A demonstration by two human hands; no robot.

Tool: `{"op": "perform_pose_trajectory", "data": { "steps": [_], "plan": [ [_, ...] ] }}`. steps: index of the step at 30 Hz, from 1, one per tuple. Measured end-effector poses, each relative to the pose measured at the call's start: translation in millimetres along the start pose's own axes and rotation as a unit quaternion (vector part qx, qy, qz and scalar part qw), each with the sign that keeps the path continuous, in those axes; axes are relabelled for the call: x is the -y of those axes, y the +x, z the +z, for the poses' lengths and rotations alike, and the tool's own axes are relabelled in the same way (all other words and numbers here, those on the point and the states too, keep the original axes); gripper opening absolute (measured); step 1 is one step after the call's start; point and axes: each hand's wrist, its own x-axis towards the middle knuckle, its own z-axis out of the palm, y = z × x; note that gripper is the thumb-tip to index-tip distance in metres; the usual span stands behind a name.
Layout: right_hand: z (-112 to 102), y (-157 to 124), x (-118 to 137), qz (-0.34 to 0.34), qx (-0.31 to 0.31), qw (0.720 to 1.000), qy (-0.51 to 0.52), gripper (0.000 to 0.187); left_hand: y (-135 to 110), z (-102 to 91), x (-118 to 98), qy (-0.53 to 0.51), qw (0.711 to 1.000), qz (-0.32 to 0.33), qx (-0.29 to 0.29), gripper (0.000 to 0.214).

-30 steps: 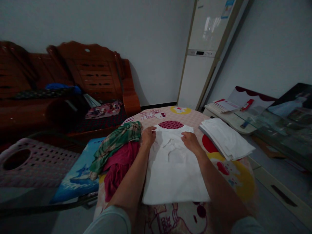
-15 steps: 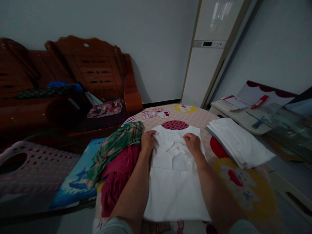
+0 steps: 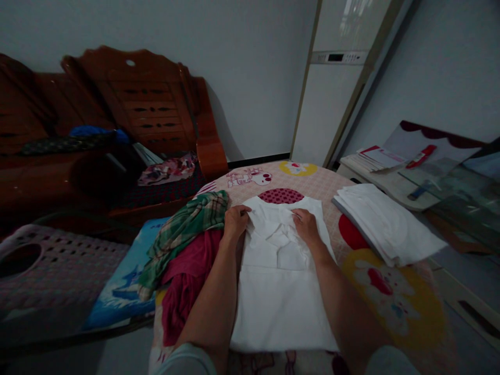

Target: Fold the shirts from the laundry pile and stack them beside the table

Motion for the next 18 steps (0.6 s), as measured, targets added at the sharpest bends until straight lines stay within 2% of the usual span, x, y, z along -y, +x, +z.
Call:
{"op": "perform_pose_trajectory", "data": {
  "steps": [3,7,9,12,13,15,18],
  "plan": [
    [-20.7,3.9,2.8,0.078,-0.077,0.987,0.116,0.024,-0.1,-1.1,-0.4,-0.018,1.000,-0.005,-0.004,0.033],
    [-57.3,4.6,-7.6,0.159,-0.190,0.942,0.225,0.025,0.2,-0.9,-0.6,-0.035,0.999,0.003,-0.012,0.031],
    [-77.0,2.8,-16.7,0.189,-0.197,0.946,0.177,0.025,0.4,-0.4,-0.8,-0.039,0.999,0.004,-0.016,0.030],
    [-100.9,0.7,-24.2,0.235,-0.164,0.956,-0.060,0.018,0.4,-0.1,-1.2,-0.040,0.999,0.002,-0.014,0.030],
    [-104.9,0.9,-22.5,0.232,-0.148,0.951,-0.142,0.016,0.4,-0.1,-1.5,-0.040,0.999,0.000,-0.014,0.031],
    [-103.2,2.5,-11.3,0.173,-0.113,0.948,-0.242,0.016,0.4,-0.3,-1.9,-0.041,0.999,-0.001,-0.014,0.030],
    [-74.2,2.4,19.8,-0.011,-0.026,0.975,-0.220,0.025,0.3,-1.3,-2.8,-0.050,0.998,0.009,-0.025,0.029]
  ]
}}
